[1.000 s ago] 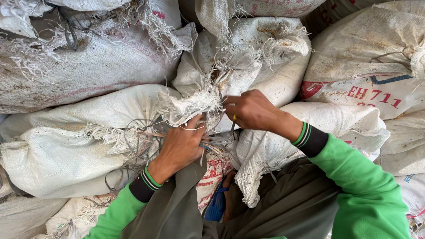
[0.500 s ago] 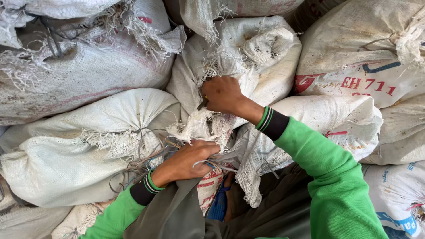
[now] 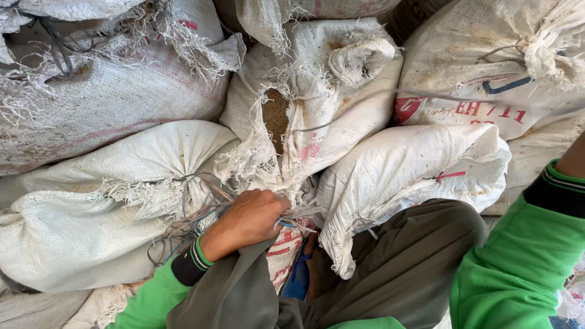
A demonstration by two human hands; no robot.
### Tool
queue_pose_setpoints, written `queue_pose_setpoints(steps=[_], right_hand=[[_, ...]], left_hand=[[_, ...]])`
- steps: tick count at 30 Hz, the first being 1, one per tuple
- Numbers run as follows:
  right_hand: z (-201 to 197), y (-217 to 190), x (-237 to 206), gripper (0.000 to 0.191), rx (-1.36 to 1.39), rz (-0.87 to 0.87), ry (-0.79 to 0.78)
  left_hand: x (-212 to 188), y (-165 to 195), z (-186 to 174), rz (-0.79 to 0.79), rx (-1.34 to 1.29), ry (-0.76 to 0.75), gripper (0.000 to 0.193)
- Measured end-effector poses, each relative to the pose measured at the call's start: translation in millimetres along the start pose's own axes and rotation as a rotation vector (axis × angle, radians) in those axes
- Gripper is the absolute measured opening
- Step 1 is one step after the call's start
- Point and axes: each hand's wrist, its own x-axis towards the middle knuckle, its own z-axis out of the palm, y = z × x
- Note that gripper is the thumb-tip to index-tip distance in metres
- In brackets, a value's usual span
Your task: The person sits on the floor surrounded by large white sacks filled with grain. Using a small yellow utility knife, they cut the plastic ties securing the sacks and pull the loose strings away.
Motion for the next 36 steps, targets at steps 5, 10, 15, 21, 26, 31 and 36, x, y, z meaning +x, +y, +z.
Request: queue_pose_setpoints(steps=[5,10,15,21,26,31,36], right_hand=[[13,30,-13,0.008,-1.299,-0.284,0.357],[147,44,-18,0.004,-1.179,-0.646,0.068],[269,40,4,0.036,-1.17,-0.524,-0.199],[301,51,20,0.022,-1.197,-0.342,-0.38],[232,61,3,0.013,-0.896,-0.437,-0.437],[214,79,-44,0.021,-0.882,-0.494,-0.522],[215,91,-65,0.034,-1.014,-0.696,-0.651]], left_hand=[[-9,29,-57,-0.041,-0.065,0.52,0.046],[31,20,-112,-0.069,0.184,0.869,0.026],[83,11,-108,-0.45,0.098,0.237,0.043],[76,-10,-40,-0.114,0.063,0.492,0.025],[57,-25,-24,0.121,-0.248,0.656,0.047],[50,-24,-25,0.022,0.0,0.466,0.02],[45,-33,-16,-0.016,-0.174,0.488,0.046]])
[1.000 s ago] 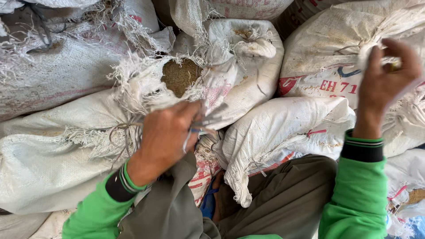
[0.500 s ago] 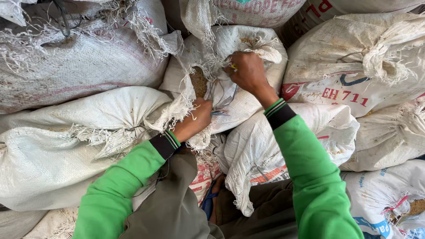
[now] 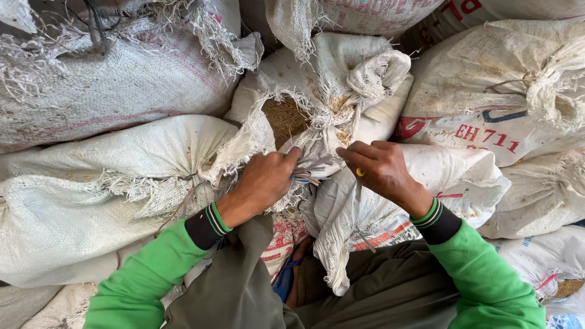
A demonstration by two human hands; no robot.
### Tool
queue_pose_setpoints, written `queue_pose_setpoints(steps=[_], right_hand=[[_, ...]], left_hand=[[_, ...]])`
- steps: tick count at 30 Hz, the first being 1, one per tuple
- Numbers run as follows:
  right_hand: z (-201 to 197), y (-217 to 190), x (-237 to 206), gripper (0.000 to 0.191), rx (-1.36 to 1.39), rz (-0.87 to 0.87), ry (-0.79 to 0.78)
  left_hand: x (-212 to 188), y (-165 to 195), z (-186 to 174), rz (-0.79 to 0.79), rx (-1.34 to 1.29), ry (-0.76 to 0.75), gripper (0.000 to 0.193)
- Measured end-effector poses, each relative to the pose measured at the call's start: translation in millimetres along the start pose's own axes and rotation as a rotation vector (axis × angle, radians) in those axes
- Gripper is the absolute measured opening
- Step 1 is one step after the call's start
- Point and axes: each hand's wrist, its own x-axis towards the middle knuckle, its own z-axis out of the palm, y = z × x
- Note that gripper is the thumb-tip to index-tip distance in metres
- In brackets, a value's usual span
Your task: The person sits on the floor surrounded by large white sacks filled with grain. Using a small yellow utility knife, they cut the plastic ties securing the sacks and pull the loose strings away.
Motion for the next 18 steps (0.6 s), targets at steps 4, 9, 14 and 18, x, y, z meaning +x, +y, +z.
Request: queue_pose_setpoints(steps=[4,9,14,18], right_hand=[[8,5,-7,0.038,-0.044,-0.058,-0.176],[2,12,-20,0.02,0.178,0.069,-0.261],[-48,41,-60,0.02,0.458,0.446,-0.13],[-51,58,-77,0.025,0.434,0.758,-0.217]], left_hand=[[10,-12,-13,-0.242,-0.315,0.119,0.019],[59,-5,-27,-0.144,-0.176,0.253,0.026],[80,9,-23,-0.023,-0.012,0.172,0.051],[74,10,-22,-0.11,0.006,0.116,0.058]])
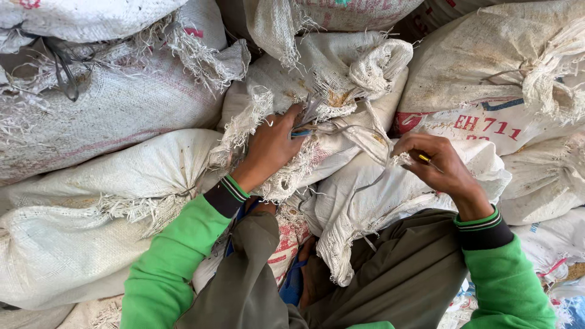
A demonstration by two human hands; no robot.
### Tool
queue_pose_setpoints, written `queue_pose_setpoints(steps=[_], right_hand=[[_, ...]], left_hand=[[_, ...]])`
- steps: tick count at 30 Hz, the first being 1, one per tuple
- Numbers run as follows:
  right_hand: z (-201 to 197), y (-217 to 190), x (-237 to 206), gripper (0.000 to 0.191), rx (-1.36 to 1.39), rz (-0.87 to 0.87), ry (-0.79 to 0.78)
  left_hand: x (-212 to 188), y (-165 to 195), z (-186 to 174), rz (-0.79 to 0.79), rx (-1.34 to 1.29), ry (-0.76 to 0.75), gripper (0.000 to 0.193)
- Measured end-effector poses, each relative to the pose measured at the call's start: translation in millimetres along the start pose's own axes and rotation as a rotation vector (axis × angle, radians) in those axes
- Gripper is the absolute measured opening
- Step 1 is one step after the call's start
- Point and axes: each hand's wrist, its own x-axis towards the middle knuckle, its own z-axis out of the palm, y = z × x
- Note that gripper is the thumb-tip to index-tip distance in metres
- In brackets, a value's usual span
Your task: The person sits on the floor surrounded by large white sacks filled with grain. Using a small yellow utility knife, they cut the plastic ties securing the sacks and pull the loose strings away.
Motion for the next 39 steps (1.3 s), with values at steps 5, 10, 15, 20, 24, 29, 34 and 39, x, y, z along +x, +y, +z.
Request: queue_pose_setpoints(steps=[5,10,15,20,24,29,34,39], right_hand=[[7,-15,16,0.027,-0.192,-0.263,-0.148],[-4,-50,26,0.033,-0.203,-0.2,-0.23],[-7,-68,51,0.019,-0.294,-0.298,0.379],[48,-76,84,0.048,-0.702,-0.06,0.162],[63,-78,69,0.004,-0.612,-0.268,0.332],[39,-96,29,0.008,-0.459,-0.338,0.168],[18,-131,15,0.014,-0.239,-0.414,-0.216],[22,-149,21,0.015,-0.281,-0.433,-0.045]], left_hand=[[1,-9,7,0.134,0.013,-0.135,0.06],[-7,-7,17,0.28,-0.09,-0.11,0.066],[-23,5,34,-0.014,-0.055,-0.211,0.073],[-42,-6,56,-0.182,-0.262,-0.108,0.071],[-54,-17,64,-0.043,-0.162,-0.043,0.052],[-76,-11,63,0.104,-0.076,-0.025,0.037],[-90,-4,60,0.357,0.019,0.045,0.02],[-104,-11,74,0.625,0.067,-0.032,0.014]])
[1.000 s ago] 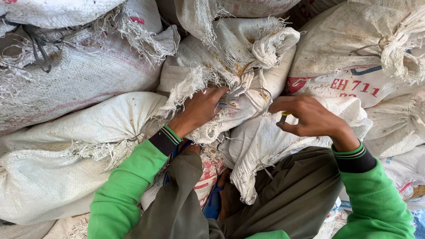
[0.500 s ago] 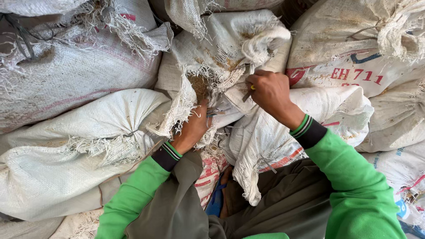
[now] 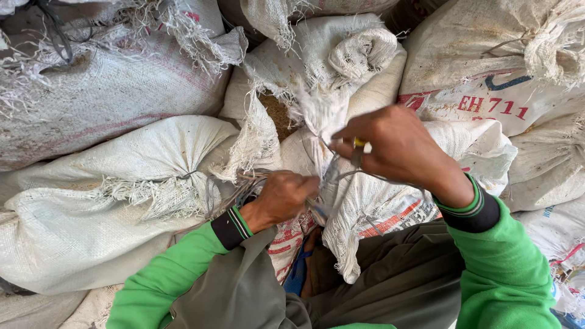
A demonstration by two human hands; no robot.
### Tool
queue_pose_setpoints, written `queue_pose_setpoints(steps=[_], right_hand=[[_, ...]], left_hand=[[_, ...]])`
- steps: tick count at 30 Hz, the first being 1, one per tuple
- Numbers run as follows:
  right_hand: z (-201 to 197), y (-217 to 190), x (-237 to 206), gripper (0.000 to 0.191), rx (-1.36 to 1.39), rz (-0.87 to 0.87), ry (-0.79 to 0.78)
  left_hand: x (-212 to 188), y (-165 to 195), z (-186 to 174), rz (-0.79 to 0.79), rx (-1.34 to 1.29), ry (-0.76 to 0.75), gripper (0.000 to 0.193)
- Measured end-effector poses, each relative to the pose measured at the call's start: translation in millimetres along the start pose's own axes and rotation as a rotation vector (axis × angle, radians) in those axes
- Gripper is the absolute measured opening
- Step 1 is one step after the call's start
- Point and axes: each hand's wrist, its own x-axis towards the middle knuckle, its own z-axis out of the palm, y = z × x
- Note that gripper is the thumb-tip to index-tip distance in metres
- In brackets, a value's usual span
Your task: The person sits on the floor surrounded by large white sacks filled with grain. Using a small yellow utility knife, they cut the plastic ties securing the sacks and pull the loose strings away.
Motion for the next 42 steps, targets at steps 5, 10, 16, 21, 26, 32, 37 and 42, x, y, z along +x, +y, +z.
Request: queue_pose_setpoints(steps=[5,10,16,21,26,32,37,42], right_hand=[[41,9,42,0.013,-0.218,-0.013,0.151],[73,15,66,0.033,-0.5,0.301,-0.122],[68,27,70,0.024,-0.074,0.198,0.265],[33,51,45,0.014,0.756,0.554,0.421],[24,63,9,0.013,1.255,0.46,0.54],[37,83,-2,0.019,1.395,0.393,0.523],[26,84,16,0.027,1.636,0.268,0.461],[-12,80,65,0.012,1.497,0.325,0.299]], left_hand=[[-7,8,13,0.279,-0.045,-0.084,0.008],[-9,15,13,0.401,-0.117,-0.195,0.006],[-7,12,20,0.278,-0.118,-0.094,0.009],[-1,7,15,0.088,-0.162,0.029,0.012],[4,6,5,0.052,-0.192,0.059,0.016],[13,8,7,0.08,-0.195,0.042,0.015],[25,1,8,0.065,-0.196,-0.002,0.014],[17,9,15,0.18,-0.091,-0.328,0.012]])
